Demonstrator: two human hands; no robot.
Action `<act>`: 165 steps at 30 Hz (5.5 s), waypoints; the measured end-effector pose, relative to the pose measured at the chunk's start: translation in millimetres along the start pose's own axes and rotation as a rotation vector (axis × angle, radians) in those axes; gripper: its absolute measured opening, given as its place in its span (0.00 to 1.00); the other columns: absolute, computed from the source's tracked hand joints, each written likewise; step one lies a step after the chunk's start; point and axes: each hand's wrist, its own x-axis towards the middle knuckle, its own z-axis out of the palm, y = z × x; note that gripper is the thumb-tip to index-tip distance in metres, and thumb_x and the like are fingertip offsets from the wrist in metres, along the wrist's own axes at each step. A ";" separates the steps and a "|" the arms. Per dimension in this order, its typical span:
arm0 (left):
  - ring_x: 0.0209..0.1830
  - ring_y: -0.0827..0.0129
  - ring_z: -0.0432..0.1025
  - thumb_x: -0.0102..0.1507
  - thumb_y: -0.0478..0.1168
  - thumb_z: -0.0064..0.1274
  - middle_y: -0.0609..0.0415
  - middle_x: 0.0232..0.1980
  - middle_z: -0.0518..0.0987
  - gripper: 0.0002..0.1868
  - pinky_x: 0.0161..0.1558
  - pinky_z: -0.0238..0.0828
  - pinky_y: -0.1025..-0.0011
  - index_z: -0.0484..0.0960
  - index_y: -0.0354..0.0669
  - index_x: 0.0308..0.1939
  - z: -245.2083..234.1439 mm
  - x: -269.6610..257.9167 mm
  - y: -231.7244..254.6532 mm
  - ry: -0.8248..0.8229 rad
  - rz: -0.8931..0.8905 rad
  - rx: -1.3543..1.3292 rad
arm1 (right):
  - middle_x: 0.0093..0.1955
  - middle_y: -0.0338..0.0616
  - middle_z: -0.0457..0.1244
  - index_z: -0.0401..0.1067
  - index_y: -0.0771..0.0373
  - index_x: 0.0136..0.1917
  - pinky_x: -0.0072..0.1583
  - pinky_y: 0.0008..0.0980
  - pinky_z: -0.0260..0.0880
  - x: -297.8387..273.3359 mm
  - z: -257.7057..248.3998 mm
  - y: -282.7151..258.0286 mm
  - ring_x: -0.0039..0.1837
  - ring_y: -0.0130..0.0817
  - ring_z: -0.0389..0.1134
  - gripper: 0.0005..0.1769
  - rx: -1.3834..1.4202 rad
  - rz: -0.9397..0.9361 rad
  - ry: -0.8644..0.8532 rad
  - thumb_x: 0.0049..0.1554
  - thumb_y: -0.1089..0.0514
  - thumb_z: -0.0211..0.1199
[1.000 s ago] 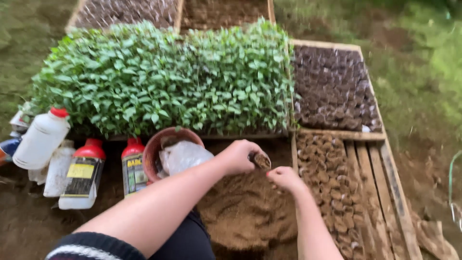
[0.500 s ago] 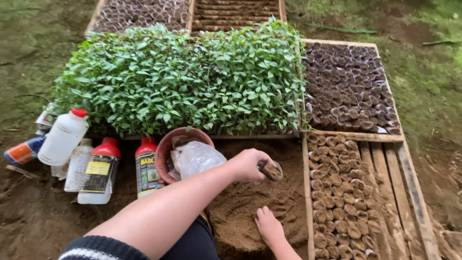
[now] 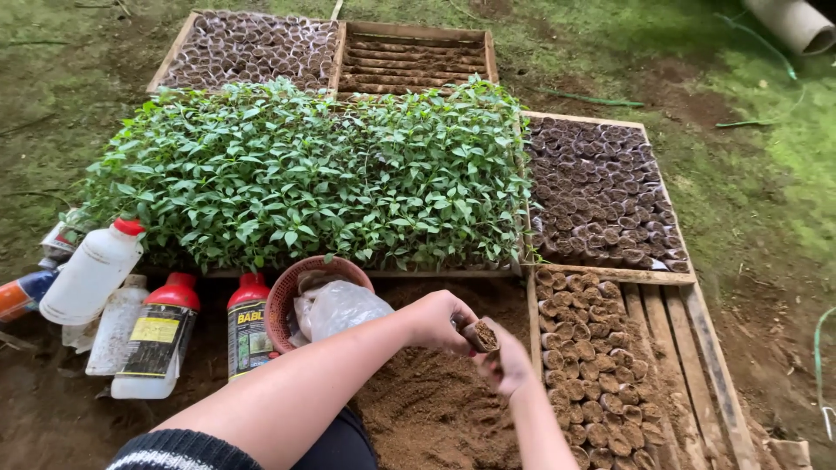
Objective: Filling small plastic sleeves with soil to prepare seedling pots and organizing them in a wooden tray.
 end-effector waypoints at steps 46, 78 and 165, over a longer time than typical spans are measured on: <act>0.27 0.74 0.75 0.50 0.33 0.69 0.51 0.37 0.86 0.22 0.27 0.70 0.80 0.89 0.42 0.49 -10.7 -11.2 19.8 0.041 0.000 0.011 | 0.32 0.55 0.63 0.63 0.69 0.38 0.25 0.23 0.54 -58.2 46.5 -65.1 0.25 0.33 0.59 0.15 -0.513 -0.219 0.015 0.46 0.76 0.69; 0.34 0.73 0.78 0.48 0.31 0.67 0.52 0.41 0.86 0.21 0.36 0.78 0.80 0.87 0.41 0.46 1.3 -14.4 37.7 0.191 0.035 0.075 | 0.27 0.46 0.60 0.63 0.64 0.34 0.26 0.22 0.49 -92.3 48.5 -82.0 0.24 0.26 0.53 0.18 -0.447 -0.297 0.004 0.49 0.73 0.73; 0.56 0.50 0.77 0.53 0.50 0.68 0.51 0.52 0.85 0.40 0.56 0.76 0.50 0.71 0.53 0.68 113.8 85.7 101.8 -0.244 0.324 0.470 | 0.45 0.42 0.71 0.76 0.64 0.52 0.49 0.29 0.73 -142.2 -171.6 -98.8 0.48 0.37 0.74 0.21 -0.058 -0.451 0.312 0.46 0.64 0.78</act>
